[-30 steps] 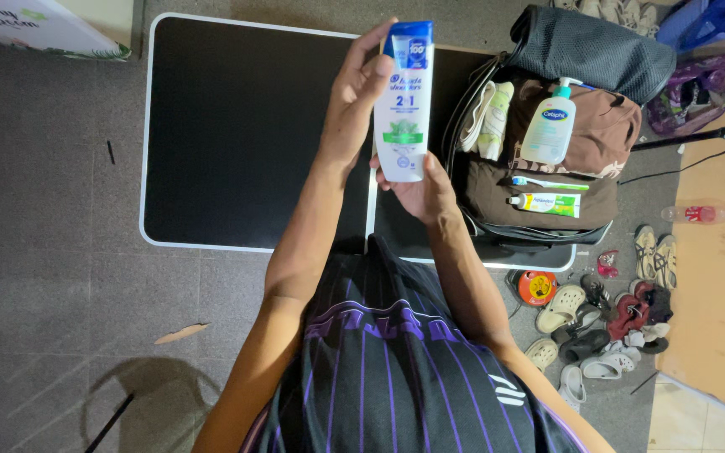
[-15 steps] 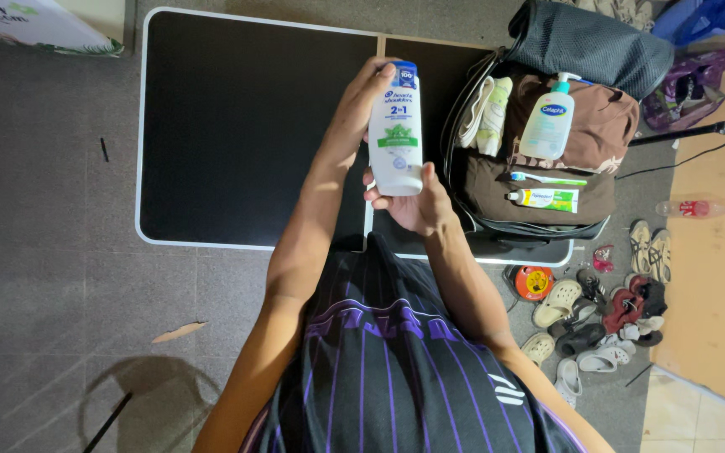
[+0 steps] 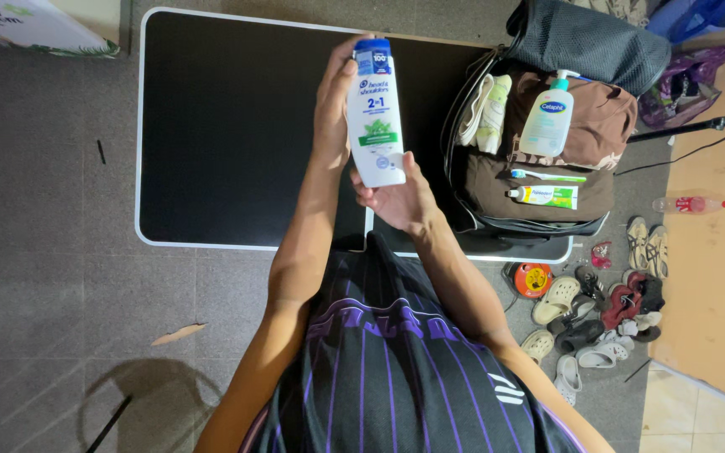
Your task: The person folds a towel on a table and places it into an open backpack. They then place a toothbrush, toothpaste, lotion, and shampoo into the backpack. Finally, the person closes and zips the backpack.
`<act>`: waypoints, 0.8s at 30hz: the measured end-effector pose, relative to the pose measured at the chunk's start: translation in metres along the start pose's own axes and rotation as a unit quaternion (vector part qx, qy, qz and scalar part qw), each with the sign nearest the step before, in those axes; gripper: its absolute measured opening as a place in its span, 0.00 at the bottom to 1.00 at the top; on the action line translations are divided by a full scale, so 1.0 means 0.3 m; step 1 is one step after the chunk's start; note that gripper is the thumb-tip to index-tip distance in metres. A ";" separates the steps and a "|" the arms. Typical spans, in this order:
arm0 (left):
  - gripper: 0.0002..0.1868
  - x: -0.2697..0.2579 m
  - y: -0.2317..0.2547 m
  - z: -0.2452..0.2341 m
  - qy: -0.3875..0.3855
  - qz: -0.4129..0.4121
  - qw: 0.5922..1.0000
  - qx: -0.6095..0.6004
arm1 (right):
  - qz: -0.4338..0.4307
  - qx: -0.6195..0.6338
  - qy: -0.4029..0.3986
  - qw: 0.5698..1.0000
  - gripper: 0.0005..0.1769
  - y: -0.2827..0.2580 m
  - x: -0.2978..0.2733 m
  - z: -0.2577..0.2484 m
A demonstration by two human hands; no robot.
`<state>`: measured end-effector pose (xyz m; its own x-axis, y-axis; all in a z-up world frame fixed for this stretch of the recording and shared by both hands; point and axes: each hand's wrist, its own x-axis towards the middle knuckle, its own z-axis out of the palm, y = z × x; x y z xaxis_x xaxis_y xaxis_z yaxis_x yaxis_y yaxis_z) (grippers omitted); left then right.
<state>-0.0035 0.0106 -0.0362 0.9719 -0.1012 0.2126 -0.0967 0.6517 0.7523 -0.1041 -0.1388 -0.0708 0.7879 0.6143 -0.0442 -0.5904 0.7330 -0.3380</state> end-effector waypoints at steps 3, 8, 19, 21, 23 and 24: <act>0.25 0.016 0.015 -0.008 0.006 0.045 0.999 0.003 | -0.016 -0.010 -0.008 1.000 0.40 0.014 0.027 -0.020; 0.26 0.008 0.034 -0.015 -0.038 0.128 0.984 0.115 | -0.035 0.003 0.062 0.997 0.38 0.007 0.061 -0.037; 0.22 0.016 -0.071 -0.003 0.041 0.108 0.984 0.139 | -0.267 -0.424 0.172 0.848 0.35 -0.025 0.081 0.072; 0.23 0.021 -0.095 -0.001 0.060 0.099 0.982 0.152 | -0.285 -0.503 0.190 0.793 0.41 -0.028 0.080 0.089; 0.24 0.019 -0.109 0.002 0.063 0.074 0.983 0.158 | -0.288 -0.582 0.209 0.731 0.43 -0.037 0.078 0.099; 0.24 0.019 -0.114 0.006 0.065 0.061 0.983 0.161 | -0.302 -0.565 0.195 0.742 0.43 -0.042 0.083 0.100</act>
<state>0.0049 -0.0136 -0.0597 0.9658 0.0737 0.2485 -0.2576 0.3797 0.8885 -0.0822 -0.1241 -0.0395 0.9700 -0.0200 0.2422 0.2420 -0.0089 -0.9702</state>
